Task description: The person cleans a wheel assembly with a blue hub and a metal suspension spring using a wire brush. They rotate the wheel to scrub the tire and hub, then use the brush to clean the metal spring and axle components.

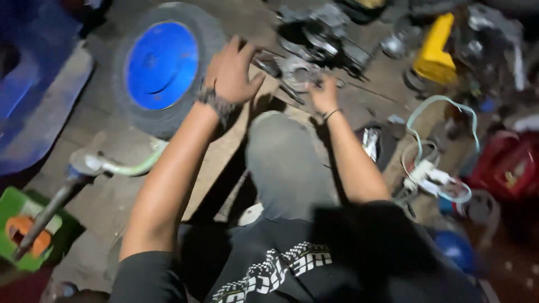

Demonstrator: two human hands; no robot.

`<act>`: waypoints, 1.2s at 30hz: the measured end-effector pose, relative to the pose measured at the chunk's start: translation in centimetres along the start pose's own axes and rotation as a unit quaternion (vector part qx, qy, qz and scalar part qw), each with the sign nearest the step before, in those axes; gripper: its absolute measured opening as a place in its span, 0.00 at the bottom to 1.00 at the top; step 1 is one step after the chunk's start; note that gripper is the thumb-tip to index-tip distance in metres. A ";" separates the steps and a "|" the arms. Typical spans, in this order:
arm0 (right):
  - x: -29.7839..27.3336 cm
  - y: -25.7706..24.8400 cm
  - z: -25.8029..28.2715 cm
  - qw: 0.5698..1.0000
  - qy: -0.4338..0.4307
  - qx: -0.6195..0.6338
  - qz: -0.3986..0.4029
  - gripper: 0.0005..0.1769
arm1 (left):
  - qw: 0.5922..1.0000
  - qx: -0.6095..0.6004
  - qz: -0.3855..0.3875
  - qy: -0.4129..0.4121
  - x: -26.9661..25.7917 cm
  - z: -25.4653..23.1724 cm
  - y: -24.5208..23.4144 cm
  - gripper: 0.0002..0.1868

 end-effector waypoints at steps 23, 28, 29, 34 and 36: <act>-20.3 -9.8 -7.7 0.888 0.218 -0.338 0.222 0.27 | 0.923 -0.048 0.376 -0.065 5.2 -7.6 23.1 0.30; -21.8 -17.2 -18.4 0.843 0.438 -0.252 0.186 0.35 | 0.929 -0.049 0.366 -0.039 5.9 -9.1 23.2 0.27; -22.7 -17.9 -23.1 0.859 0.461 -0.160 0.155 0.36 | 0.933 -0.039 0.357 -0.031 6.0 -9.7 22.5 0.27; -21.9 -18.8 -22.8 0.857 0.484 -0.146 0.100 0.28 | 0.935 -0.064 0.347 -0.037 5.2 -8.6 22.8 0.29; -20.6 -18.4 -22.3 0.850 0.496 -0.146 0.102 0.29 | 0.934 -0.056 0.351 -0.042 5.5 -9.2 21.3 0.29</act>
Point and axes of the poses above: each hand's wrist, its own x-axis towards the middle knuckle, its own y-axis out of the palm, z = x × y, the point moved 6 cm from there along x, towards the middle knuckle, and after that the axes turned 8 degrees about -x, right-handed, at the moved point
